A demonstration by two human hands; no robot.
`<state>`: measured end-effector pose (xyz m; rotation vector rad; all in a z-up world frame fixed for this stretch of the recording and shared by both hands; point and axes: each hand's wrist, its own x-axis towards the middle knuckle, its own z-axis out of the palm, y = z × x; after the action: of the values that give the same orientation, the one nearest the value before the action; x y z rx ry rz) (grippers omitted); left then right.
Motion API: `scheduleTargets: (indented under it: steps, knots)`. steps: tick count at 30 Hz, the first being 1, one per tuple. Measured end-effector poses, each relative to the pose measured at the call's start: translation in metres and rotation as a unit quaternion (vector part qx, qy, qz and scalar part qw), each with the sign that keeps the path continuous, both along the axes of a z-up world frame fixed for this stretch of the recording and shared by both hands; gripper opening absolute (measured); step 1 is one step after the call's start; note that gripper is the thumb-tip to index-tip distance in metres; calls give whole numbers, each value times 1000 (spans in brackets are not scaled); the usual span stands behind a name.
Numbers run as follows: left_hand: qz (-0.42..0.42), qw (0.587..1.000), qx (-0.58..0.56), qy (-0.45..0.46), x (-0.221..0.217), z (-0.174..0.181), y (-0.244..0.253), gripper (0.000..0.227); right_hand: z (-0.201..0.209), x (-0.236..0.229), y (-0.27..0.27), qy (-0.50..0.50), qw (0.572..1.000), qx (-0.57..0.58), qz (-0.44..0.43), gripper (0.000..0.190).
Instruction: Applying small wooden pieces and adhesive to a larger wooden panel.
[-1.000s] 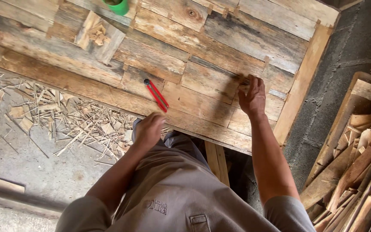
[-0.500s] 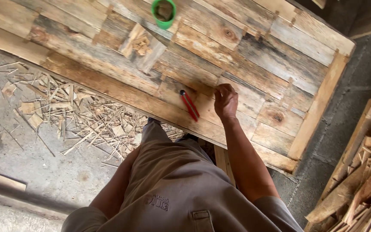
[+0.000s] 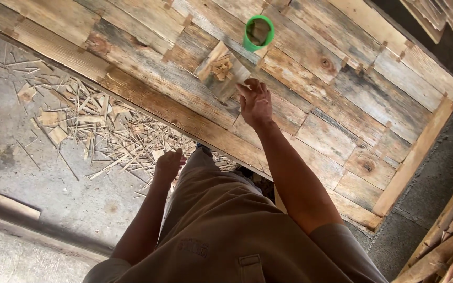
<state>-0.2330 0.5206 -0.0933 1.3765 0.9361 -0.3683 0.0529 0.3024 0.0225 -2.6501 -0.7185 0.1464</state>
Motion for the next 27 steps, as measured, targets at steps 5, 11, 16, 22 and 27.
scheduleTargets:
  steps: [5, 11, 16, 22, 27]
  knots:
    - [20, 998, -23, -50, 21, 34, 8, 36, -15, 13, 27, -2, 999, 2, -47, 31]
    - [-20, 997, 28, -62, 40, 60, 27, 33, -30, 29, 43, -12, 997, 27, -73, 19]
    - [-16, 995, 53, -81, 44, 68, 38, 28, -29, 41, 56, -90, 996, 11, 2, 21]
    - [-24, 993, 69, -89, 50, 77, 47, 26, -35, 50, 55, -139, 985, -50, 89, 19]
    - [-37, 992, 45, -111, 60, 74, 50, 19, -26, 49, 53, -149, 980, -77, 110, 16]
